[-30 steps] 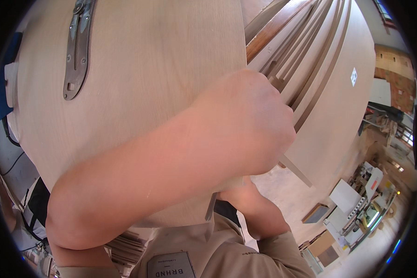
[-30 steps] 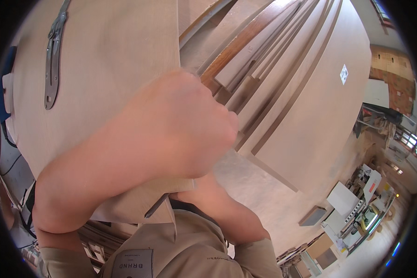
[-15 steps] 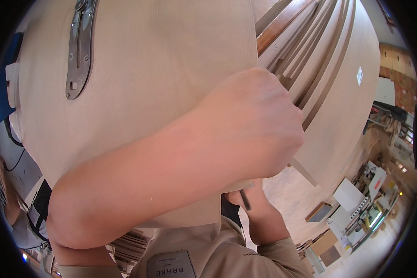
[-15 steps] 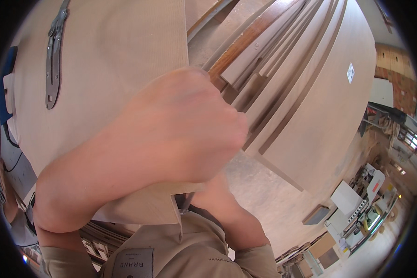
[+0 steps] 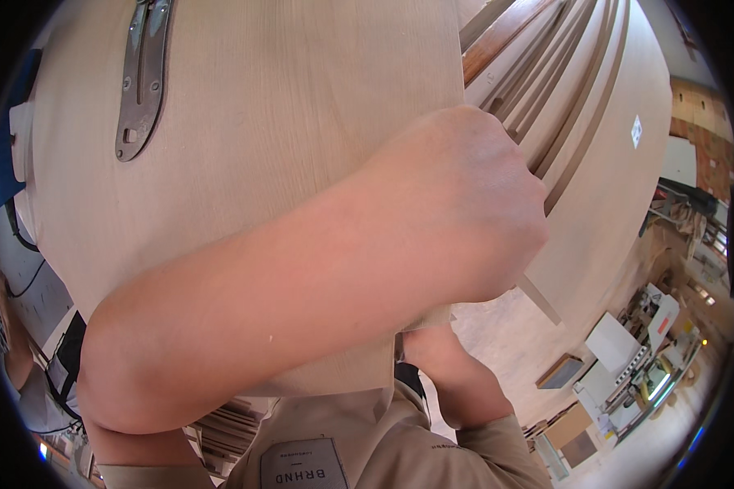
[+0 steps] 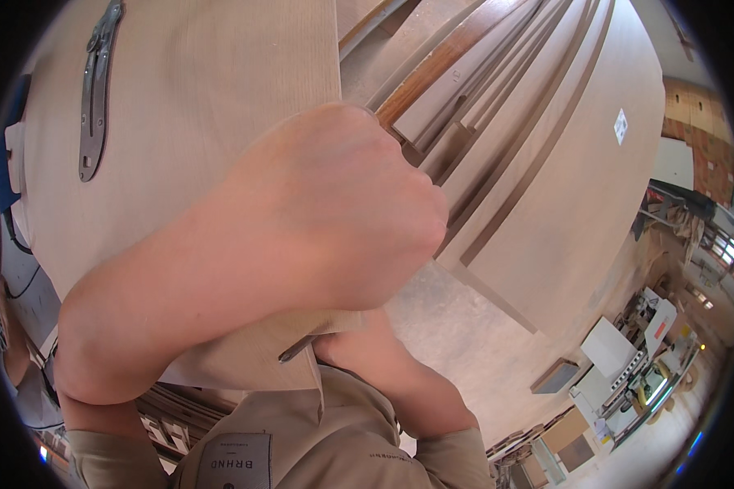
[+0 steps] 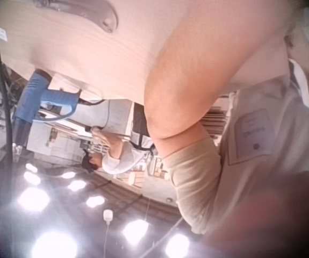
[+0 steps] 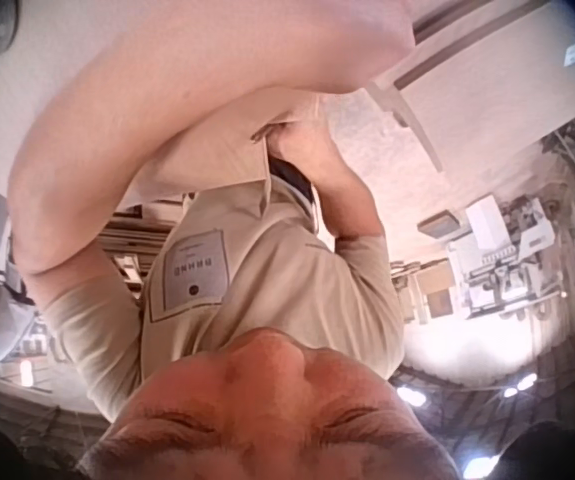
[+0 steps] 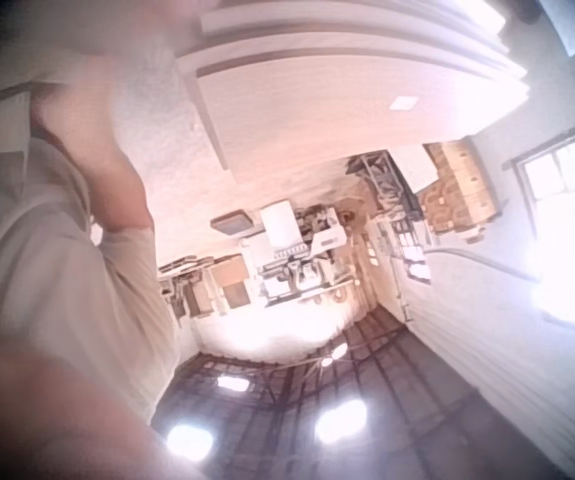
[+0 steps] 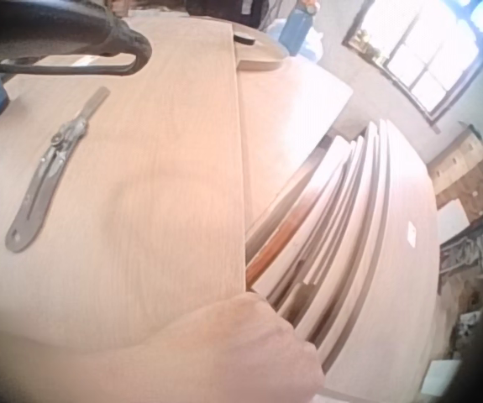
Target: The person applies edge banding to a wooden panel. They use a heat gun to warm the edge, then press the banding strip along the edge and trim the excess with a utility knife. The process is repeated on multiple edges of the panel.
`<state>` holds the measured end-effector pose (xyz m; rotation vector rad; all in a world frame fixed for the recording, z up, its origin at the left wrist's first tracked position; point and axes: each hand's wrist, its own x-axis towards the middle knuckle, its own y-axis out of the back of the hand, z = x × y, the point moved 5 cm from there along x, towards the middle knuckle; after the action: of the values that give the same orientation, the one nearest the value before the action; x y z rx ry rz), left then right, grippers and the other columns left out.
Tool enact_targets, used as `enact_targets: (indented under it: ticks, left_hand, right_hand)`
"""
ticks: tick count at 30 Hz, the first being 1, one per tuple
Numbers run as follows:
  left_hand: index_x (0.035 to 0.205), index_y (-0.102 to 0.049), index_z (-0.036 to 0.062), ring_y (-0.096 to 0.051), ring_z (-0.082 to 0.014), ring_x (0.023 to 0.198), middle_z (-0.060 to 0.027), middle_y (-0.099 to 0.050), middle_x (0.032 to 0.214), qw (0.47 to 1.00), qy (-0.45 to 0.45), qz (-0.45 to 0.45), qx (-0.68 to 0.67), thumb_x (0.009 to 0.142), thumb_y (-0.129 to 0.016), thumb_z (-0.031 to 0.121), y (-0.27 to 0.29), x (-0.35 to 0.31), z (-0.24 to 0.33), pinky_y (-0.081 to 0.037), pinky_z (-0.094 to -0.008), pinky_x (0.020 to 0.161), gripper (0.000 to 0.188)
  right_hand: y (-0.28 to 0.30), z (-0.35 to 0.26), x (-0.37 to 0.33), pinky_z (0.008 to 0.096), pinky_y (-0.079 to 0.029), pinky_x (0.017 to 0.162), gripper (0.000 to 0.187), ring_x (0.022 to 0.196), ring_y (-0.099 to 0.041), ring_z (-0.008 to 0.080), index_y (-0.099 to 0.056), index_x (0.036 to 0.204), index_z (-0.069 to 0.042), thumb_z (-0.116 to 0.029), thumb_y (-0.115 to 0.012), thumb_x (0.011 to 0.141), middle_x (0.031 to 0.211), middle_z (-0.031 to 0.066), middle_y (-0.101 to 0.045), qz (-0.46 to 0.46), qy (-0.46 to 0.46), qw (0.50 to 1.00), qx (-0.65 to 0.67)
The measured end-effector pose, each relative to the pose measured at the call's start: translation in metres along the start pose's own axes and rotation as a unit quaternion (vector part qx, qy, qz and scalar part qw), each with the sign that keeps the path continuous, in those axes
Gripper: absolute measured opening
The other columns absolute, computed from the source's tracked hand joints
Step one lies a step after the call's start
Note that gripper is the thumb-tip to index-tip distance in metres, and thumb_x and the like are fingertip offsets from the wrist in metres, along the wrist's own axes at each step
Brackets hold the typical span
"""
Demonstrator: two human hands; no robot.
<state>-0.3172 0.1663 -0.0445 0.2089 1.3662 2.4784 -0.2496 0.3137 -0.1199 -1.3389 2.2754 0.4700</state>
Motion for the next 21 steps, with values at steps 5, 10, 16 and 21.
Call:
enact_targets:
  ticks: [5, 10, 16, 21]
  left_hand:
    - [0.071, -0.079, 0.0156, -0.073, -0.0213, 0.072, -0.0012, -0.073, 0.070, 0.999, -0.007, -0.045, 0.008, 0.071, -0.070, 0.015, 0.001, 0.000, 0.000, -0.053, -0.0330, 0.061, 0.009]
    - [0.072, -0.079, 0.0153, -0.072, -0.0214, 0.071, -0.0018, -0.074, 0.072, 0.998, -0.017, -0.053, 0.004, 0.071, -0.070, 0.016, 0.001, 0.001, -0.001, -0.053, -0.0336, 0.061, 0.009]
    - [0.064, -0.075, 0.0121, -0.069, -0.0231, 0.064, -0.0040, -0.069, 0.064, 0.999, -0.027, 0.026, 0.009, 0.064, -0.071, 0.018, 0.001, -0.002, 0.002, -0.050, -0.0355, 0.056, 0.007]
    - [0.059, -0.072, 0.0090, -0.066, -0.0238, 0.059, -0.0056, -0.065, 0.059, 0.998, -0.014, 0.057, 0.002, 0.060, -0.071, 0.020, 0.000, -0.005, 0.001, -0.047, -0.0362, 0.052, 0.011]
  right_hand:
    - [0.002, 0.005, 0.003, 0.0400, -0.051, 0.098, 0.056, 0.121, -0.062, 0.0258, -0.060, 0.130, -0.001, -0.009, -0.083, 0.079, 0.131, 0.0138, -0.065, -0.025, -0.019, 0.998, 0.055]
    - [0.009, 0.011, 0.000, 0.0396, -0.053, 0.095, 0.058, 0.120, -0.063, 0.0255, -0.060, 0.130, -0.002, -0.011, -0.085, 0.078, 0.131, 0.0121, -0.065, -0.074, 0.038, 0.983, -0.164]
    - [0.011, 0.018, 0.011, 0.0448, -0.050, 0.098, 0.059, 0.121, -0.061, 0.0323, -0.061, 0.131, -0.003, -0.019, -0.083, 0.079, 0.131, 0.0143, -0.065, 0.012, 0.028, 0.999, -0.033]
    - [0.017, 0.022, 0.021, 0.0476, -0.048, 0.098, 0.061, 0.120, -0.061, 0.0369, -0.062, 0.129, -0.001, -0.031, -0.082, 0.080, 0.129, 0.0160, -0.065, 0.069, 0.088, 0.993, 0.029]
